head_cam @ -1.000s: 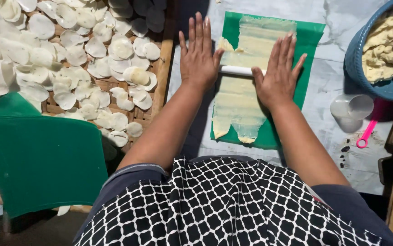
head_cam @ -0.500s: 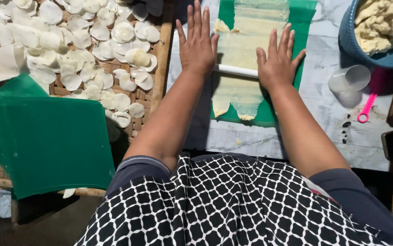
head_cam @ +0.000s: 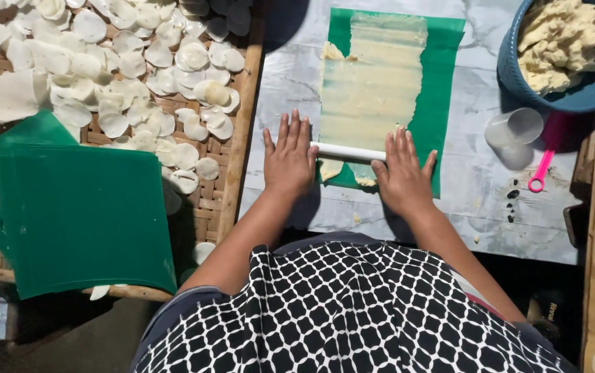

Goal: Rolling out dough into thin circular wrappers using a rolling pin

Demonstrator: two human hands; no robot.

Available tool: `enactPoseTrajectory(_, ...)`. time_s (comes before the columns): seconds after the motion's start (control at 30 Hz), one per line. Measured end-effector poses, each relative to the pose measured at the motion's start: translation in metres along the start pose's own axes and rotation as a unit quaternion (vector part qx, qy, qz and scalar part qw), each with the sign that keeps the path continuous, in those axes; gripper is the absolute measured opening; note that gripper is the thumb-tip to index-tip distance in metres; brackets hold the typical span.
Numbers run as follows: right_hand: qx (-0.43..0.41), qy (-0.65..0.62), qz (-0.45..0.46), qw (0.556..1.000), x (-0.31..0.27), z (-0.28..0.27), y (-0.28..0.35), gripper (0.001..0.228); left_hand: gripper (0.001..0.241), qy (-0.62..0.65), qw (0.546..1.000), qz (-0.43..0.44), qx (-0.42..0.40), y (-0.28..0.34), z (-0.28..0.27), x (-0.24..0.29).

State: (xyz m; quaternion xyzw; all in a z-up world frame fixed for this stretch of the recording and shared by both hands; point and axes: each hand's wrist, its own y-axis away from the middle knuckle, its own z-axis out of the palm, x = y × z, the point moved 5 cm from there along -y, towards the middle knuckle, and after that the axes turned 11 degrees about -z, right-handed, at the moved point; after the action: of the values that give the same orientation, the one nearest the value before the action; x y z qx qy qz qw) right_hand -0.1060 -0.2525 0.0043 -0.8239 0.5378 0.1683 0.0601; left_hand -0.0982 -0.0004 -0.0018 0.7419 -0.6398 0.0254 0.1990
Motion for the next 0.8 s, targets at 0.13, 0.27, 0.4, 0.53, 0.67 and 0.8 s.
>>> enactPoseTrajectory(0.13, 0.048, -0.075, -0.039, 0.995, 0.026, -0.038, -0.013, 0.038, 0.061, 0.014, 0.998, 0.059, 0.032, -0.015, 0.005, -0.007)
enactPoseTrajectory(0.27, 0.321, -0.007, -0.076, 0.944, 0.09, -0.146, -0.01, 0.011, 0.057, 0.023, 0.982, 0.138, 0.126, 0.008, -0.016, -0.007)
enactPoseTrajectory(0.4, 0.397, 0.147, -0.007, 0.906, 0.236, -0.179, -0.013, 0.025, 0.056, 0.03, 0.981, 0.147, 0.125, 0.012, -0.012, -0.01)
enactPoseTrajectory(0.53, 0.205, 0.172, 0.273, 0.924, 0.352, -0.166, -0.033, 0.023, 0.057, 0.039, 0.979, 0.154, 0.125, 0.01, -0.011, -0.012)
enactPoseTrajectory(0.67, -0.062, 0.095, 0.411, 0.905, 0.317, -0.173, -0.054, 0.068, 0.056, 0.035, 0.98, 0.154, 0.12, 0.01, -0.011, -0.012)
enactPoseTrajectory(0.8, -0.105, 0.158, 0.393, 0.9, 0.332, -0.152, -0.063, 0.053, 0.054, 0.053, 0.98, 0.146, 0.123, 0.009, -0.014, -0.011)
